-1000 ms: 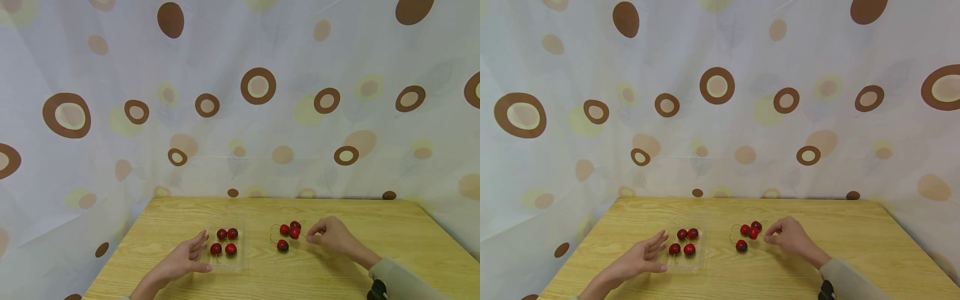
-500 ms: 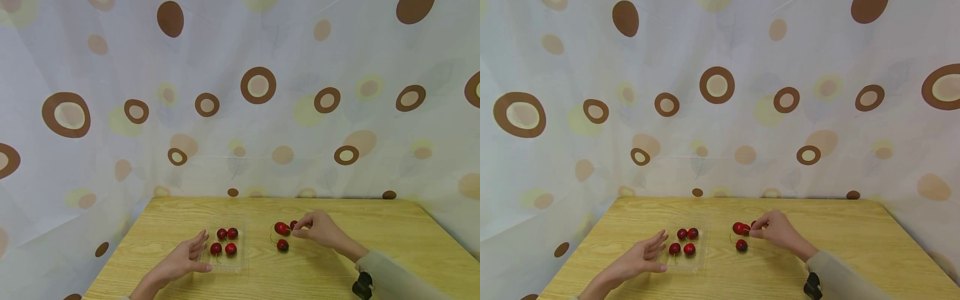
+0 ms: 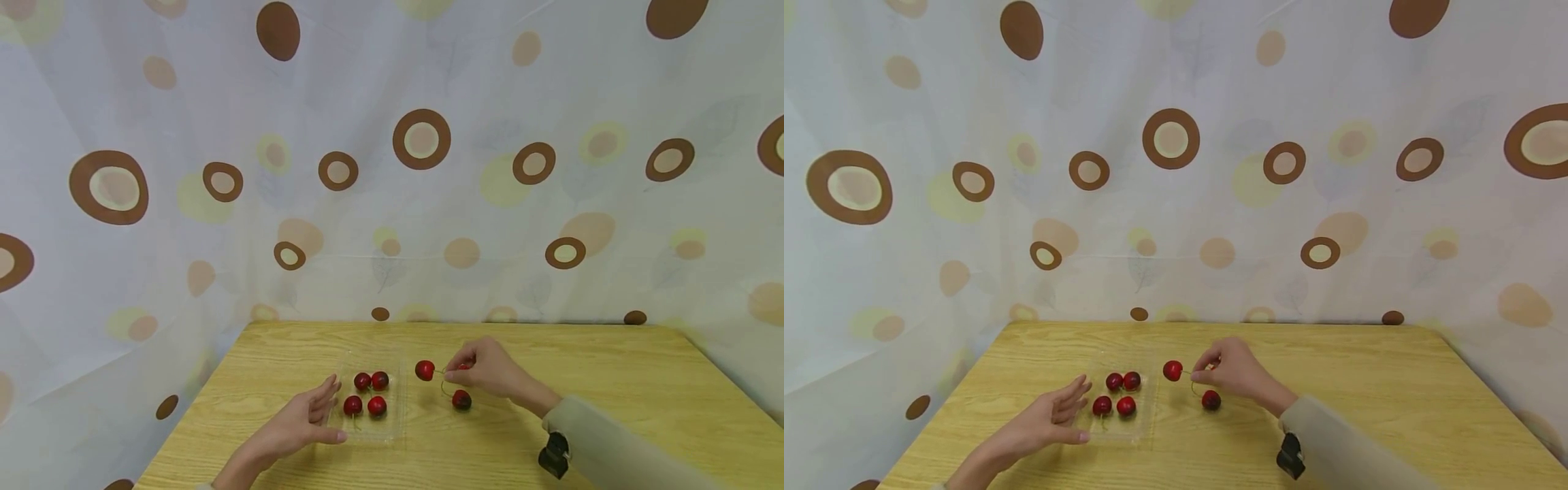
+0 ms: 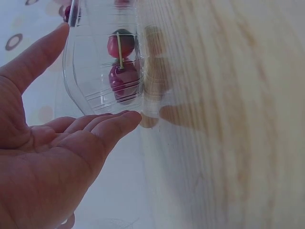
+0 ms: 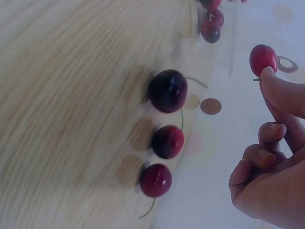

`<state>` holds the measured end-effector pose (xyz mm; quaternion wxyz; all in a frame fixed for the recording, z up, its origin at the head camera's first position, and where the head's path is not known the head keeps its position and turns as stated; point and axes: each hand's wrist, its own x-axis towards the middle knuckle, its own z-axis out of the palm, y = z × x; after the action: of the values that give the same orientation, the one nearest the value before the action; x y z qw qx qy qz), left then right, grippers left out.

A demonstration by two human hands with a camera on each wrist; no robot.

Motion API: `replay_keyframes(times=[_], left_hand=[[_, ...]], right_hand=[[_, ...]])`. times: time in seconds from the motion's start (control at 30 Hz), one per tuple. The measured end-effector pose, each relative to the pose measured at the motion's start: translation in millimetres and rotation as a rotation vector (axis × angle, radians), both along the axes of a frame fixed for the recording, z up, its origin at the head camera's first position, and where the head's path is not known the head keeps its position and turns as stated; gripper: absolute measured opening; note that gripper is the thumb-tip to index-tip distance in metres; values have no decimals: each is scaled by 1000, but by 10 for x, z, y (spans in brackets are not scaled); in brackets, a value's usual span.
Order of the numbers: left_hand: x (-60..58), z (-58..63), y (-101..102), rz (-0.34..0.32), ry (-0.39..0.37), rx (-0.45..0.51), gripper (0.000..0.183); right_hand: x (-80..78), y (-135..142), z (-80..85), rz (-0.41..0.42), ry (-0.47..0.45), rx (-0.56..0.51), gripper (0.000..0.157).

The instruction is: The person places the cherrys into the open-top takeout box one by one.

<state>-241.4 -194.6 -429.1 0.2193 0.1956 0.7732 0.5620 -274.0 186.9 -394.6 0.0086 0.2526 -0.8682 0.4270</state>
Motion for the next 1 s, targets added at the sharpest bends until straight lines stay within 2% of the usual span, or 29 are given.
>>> replay_keyframes(times=[0.5,1.0], left_hand=[[3,1,4,-3,-19,17,104],[2,-11,1,2,-8,19,104]], right_hand=[[-55,-587,26,55,-3,11,5],[-155,-947,-48,89,38,33,9]])
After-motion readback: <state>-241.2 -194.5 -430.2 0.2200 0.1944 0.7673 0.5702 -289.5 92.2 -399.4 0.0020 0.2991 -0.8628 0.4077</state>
